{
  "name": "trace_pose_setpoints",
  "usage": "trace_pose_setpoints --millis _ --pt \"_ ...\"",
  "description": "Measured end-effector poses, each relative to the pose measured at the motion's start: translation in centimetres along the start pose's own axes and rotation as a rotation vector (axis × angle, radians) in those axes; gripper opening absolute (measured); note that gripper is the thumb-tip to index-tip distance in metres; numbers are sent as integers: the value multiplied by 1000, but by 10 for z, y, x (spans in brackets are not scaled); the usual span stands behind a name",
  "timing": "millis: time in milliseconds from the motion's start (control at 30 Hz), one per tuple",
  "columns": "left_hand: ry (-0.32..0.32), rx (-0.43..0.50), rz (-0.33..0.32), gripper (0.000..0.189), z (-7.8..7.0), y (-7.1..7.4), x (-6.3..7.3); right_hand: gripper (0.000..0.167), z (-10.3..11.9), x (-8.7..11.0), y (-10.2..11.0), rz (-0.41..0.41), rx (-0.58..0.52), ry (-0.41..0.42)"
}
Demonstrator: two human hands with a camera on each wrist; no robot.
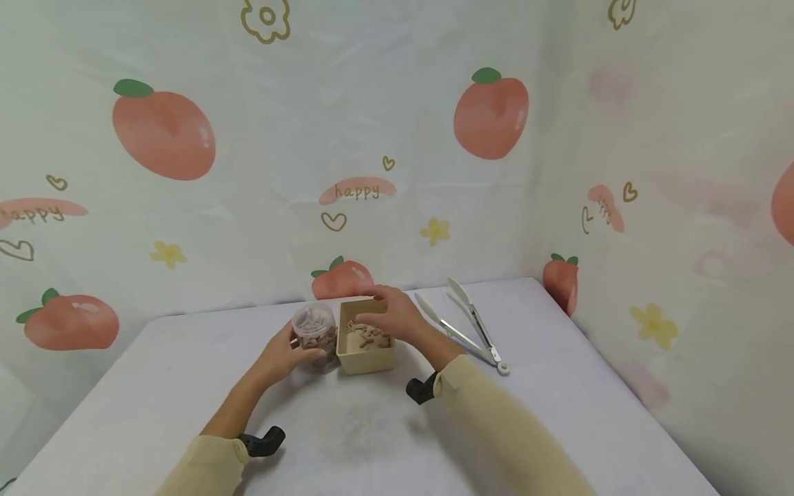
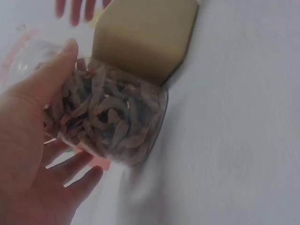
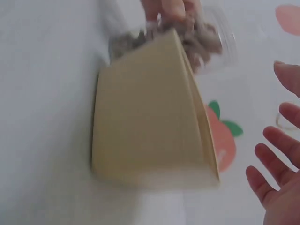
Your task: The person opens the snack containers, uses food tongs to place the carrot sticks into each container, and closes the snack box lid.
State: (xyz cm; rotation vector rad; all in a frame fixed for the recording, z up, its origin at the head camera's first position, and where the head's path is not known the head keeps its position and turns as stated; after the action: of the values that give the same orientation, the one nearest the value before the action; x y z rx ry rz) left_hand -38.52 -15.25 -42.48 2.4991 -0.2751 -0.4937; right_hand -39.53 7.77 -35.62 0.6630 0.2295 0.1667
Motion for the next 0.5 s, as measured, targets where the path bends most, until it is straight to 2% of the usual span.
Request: trace_pose_setpoints --millis 100,167,333,500 --pt "-9 -39 -6 104 -1 6 5 46 -10 7 18 -50 33 26" --pt "-31 -96 -18 102 -2 13 9 41 -17 12 31 -91 73 49" --pt "-167 -293 -58 91 -8 30 18 33 -41 30 63 -183 209 93" --pt "-301 -460 -97 81 -13 50 26 32 -69 42 93 -219 305 109"
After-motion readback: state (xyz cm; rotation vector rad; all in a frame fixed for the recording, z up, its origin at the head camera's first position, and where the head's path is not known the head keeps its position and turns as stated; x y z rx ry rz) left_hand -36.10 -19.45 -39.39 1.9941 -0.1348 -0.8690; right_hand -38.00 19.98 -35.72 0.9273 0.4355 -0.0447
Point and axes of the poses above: each hand's wrist, its own x-axis away from the middle knuckle, its own y-axis out of the back of the hand, z = x × y, the point moved 8 cm from there along -x, towards the middle knuckle, and after that the axes turned 12 degrees about -y, right-handed, at the moved point
